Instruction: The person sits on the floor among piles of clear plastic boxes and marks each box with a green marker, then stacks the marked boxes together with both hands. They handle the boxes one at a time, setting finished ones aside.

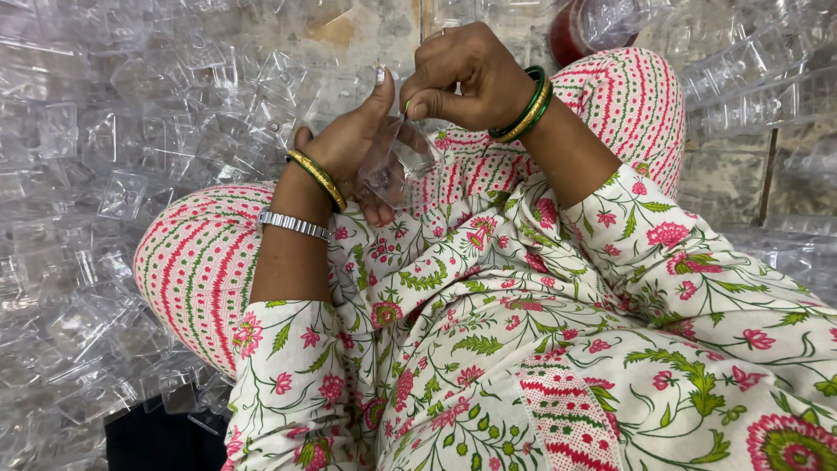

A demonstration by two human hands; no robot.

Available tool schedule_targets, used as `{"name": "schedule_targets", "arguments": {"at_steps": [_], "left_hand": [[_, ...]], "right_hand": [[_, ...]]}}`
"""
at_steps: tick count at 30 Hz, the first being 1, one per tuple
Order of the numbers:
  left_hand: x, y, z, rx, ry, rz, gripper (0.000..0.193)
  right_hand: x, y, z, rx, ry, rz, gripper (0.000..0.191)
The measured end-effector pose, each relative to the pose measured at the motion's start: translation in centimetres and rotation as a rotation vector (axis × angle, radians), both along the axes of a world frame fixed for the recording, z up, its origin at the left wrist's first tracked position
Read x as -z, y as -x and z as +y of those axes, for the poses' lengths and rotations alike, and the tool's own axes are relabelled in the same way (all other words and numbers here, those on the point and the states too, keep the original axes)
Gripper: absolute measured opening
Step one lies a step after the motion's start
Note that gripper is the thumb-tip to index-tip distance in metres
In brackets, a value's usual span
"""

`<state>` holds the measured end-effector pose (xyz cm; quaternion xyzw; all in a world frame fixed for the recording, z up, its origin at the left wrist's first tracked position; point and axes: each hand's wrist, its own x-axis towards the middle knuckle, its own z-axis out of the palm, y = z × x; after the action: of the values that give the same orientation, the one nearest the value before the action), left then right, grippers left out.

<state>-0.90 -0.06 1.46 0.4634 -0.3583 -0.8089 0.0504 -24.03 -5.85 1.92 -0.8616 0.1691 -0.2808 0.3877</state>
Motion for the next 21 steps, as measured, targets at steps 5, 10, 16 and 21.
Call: {"name": "schedule_targets", "arguments": {"at_steps": [5,10,16,21], "left_hand": [[0.12,-0.01,-0.07,0.002,0.099,0.071,0.105],[0.12,0.15,-0.03,0.021,0.087,0.097,0.105],[-0.05,0.13,-0.02,0.019,0.088,0.104,0.102],[-0.05,-0.42,-0.02,-0.070,0.136,0.151,0.095]], "right_hand": [[0.02,0.32,-0.33,-0.029,-0.067,0.018,0.021],[0.04,0.40,-0.56,-0.064,-0.070,-0.006,0.022],[0.19,0.42,-0.54,-0.049,-0.078,0.008,0.023],[0.20,0.44,-0.48,-0.075,-0.149,-0.008,0.024]]}}
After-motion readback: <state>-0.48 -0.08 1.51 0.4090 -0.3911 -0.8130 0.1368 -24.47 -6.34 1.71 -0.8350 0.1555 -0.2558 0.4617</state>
